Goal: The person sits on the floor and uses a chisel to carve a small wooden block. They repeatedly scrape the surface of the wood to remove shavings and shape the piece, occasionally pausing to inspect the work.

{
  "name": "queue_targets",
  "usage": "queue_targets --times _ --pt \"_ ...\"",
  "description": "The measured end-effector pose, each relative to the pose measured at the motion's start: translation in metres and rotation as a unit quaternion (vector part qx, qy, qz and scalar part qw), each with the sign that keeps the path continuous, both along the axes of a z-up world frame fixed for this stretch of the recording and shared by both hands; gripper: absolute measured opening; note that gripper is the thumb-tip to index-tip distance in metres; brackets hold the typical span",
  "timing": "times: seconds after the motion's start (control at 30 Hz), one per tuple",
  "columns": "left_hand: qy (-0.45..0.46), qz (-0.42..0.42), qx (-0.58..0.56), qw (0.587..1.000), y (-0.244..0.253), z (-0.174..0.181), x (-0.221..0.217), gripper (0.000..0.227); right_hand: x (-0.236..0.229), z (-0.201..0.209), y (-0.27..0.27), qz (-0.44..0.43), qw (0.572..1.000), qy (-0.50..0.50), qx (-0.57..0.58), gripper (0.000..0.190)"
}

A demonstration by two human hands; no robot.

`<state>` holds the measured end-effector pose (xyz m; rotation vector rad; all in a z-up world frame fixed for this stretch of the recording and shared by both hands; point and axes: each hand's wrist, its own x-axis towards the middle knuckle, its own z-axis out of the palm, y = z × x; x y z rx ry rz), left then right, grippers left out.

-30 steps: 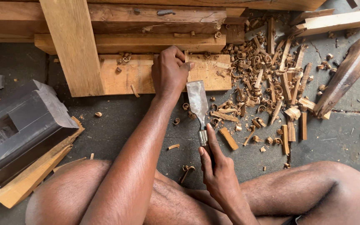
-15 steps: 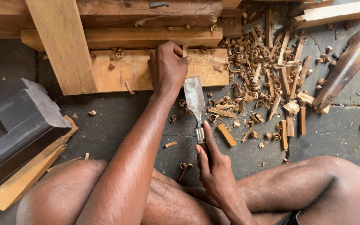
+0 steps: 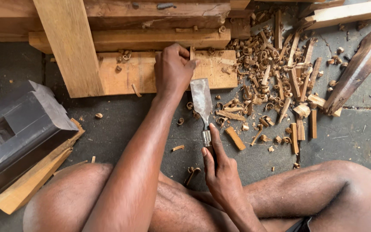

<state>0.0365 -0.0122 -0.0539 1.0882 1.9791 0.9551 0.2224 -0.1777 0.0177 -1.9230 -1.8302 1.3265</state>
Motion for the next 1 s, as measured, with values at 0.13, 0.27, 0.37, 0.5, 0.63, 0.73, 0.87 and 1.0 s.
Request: queue_targets --times 0.13,0.27,0.37,0.5,0.63,0.73,0.87,1.0 --pt "0.145 -0.078 -0.087 0.983 -0.021 0.014 -0.013 0.117 -0.002 -0.003 0.003 0.007 0.999 0.013 0.038 0.066" --pt "0.251 -0.019 -0.081 0.964 -0.036 0.018 -0.009 0.154 -0.007 -0.006 0.003 -0.008 0.999 0.012 0.039 0.065" --pt "0.232 0.011 -0.045 0.972 -0.035 0.006 -0.006 0.14 -0.013 -0.009 0.008 -0.022 0.999 0.011 0.025 0.066" --pt "0.208 0.096 -0.047 0.972 -0.017 -0.005 -0.008 0.12 -0.035 -0.019 0.041 -0.018 0.999 -0.03 0.007 0.067" --pt "0.179 0.16 -0.065 0.969 0.001 -0.01 -0.006 0.11 -0.042 -0.042 0.065 0.071 0.957 0.015 0.281 0.058" --pt "0.207 0.131 -0.097 0.965 -0.007 0.011 -0.009 0.111 -0.037 -0.04 0.053 0.131 0.897 0.045 0.42 0.055" --pt "0.09 0.04 -0.117 0.988 -0.016 0.054 -0.019 0.087 -0.028 -0.012 0.053 -0.075 0.99 0.113 -0.049 0.066" --pt "0.044 0.02 0.028 0.998 -0.045 0.066 -0.023 0.044 -0.003 0.012 0.034 -0.132 0.958 0.247 0.056 0.067"
